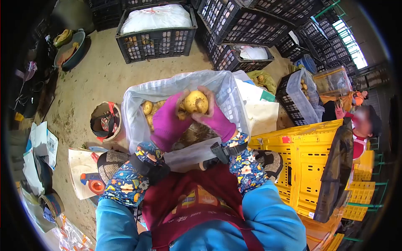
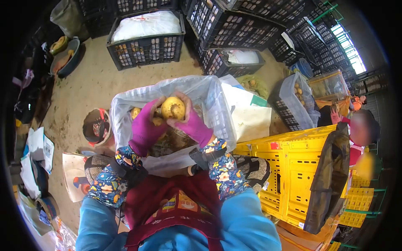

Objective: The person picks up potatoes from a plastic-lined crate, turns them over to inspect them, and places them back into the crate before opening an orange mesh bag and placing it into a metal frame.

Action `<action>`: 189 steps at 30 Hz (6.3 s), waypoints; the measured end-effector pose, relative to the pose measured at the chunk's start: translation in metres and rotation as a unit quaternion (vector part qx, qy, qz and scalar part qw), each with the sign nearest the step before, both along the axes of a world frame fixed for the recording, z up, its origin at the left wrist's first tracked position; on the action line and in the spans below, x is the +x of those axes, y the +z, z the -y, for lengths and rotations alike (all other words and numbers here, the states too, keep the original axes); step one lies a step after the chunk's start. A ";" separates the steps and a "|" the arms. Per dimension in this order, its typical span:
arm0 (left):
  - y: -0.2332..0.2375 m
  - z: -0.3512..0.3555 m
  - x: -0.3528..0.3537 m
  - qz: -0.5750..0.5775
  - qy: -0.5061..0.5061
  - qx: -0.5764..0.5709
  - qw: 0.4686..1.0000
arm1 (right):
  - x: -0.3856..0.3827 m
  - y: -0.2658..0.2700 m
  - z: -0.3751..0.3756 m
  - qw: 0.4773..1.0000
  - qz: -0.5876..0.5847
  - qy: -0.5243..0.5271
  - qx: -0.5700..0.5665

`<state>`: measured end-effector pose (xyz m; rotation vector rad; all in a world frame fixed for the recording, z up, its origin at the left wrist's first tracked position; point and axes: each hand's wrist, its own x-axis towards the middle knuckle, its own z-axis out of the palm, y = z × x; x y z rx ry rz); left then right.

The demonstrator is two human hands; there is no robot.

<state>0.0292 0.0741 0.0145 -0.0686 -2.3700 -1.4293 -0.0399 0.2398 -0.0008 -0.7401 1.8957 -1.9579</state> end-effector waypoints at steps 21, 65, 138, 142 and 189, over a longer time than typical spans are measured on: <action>-0.002 0.019 -0.011 0.123 -0.110 0.398 0.903 | 0.033 -0.015 -0.027 0.955 0.235 0.066 -0.170; 0.049 0.114 0.004 0.047 0.113 0.535 0.836 | 0.074 -0.328 0.145 0.744 -0.269 0.278 0.545; 0.044 0.109 0.003 0.034 0.114 0.578 0.807 | -0.032 -0.194 0.173 0.724 -0.091 0.113 0.674; 0.050 0.112 -0.006 0.059 0.150 0.591 0.790 | -0.041 -0.252 0.187 0.747 -0.198 0.029 0.634; 0.014 0.023 -0.007 0.100 -0.154 0.057 0.981 | 0.011 0.016 0.011 0.959 -0.232 -0.140 0.083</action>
